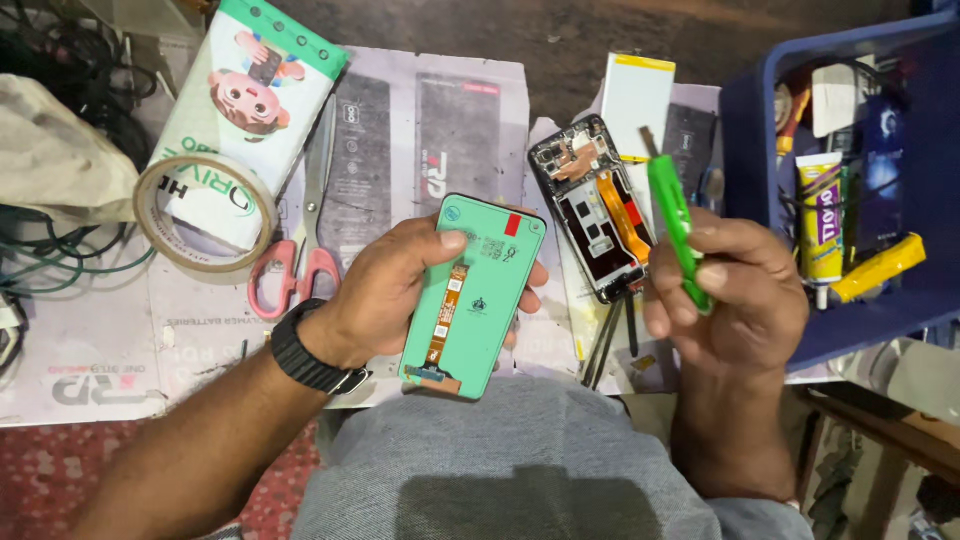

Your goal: The person handles a smartphone battery, peels protective film from its connector, and uses a green plastic pry tool to scrape adhesive residue from the battery surface. The person then picks up a phone chassis, sprays a clear liquid onto it, and wipes the chassis with a blue brush.

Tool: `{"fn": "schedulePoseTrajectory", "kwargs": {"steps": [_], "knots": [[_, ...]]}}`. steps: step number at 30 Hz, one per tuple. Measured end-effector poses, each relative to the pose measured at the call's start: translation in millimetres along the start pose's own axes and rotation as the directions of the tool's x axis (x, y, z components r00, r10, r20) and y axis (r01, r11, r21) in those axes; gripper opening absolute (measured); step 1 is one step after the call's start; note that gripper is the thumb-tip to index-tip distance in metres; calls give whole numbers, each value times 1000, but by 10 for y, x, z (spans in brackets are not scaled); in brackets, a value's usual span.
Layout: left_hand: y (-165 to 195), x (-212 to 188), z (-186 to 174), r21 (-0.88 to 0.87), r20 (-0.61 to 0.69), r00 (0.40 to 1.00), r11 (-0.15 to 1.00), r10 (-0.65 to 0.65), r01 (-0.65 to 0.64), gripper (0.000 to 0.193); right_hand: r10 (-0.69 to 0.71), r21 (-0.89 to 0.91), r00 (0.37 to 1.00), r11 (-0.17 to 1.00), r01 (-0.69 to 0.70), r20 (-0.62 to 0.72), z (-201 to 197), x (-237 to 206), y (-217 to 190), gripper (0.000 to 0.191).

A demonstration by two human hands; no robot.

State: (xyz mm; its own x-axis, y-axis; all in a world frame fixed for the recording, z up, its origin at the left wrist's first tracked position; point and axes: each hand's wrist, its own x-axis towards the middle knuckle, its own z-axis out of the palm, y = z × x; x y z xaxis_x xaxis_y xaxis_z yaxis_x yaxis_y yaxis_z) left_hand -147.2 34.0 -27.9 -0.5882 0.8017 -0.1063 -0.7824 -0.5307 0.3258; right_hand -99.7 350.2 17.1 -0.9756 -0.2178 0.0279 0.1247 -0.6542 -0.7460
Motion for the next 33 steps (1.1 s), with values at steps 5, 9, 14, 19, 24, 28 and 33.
{"fn": "schedulePoseTrajectory", "kwargs": {"steps": [5,9,14,19,24,28,33], "knots": [[28,20,-77,-180,-61,996,982,-69,57,58,-23,218,997,976,7,69,-23,152,70,76],[37,24,-100,-179,-15,999,984,-31,28,56,-145,8,989,989,145,-13,93,50,110,78],[44,21,-61,7,-84,996,1000,-4,5,53,-390,-282,920,887,365,-35,121,59,293,71],[64,23,7,96,-130,992,995,1,11,49,-560,-517,828,717,468,-26,193,78,399,37],[52,49,38,187,-161,987,982,27,4,49,-451,-642,893,686,342,-6,266,44,428,28],[48,38,50,226,-163,986,974,41,-3,51,-373,-765,925,577,286,65,281,43,461,23],[51,34,57,207,-155,986,978,61,-28,51,-344,-821,935,506,264,88,347,35,549,26]]}}
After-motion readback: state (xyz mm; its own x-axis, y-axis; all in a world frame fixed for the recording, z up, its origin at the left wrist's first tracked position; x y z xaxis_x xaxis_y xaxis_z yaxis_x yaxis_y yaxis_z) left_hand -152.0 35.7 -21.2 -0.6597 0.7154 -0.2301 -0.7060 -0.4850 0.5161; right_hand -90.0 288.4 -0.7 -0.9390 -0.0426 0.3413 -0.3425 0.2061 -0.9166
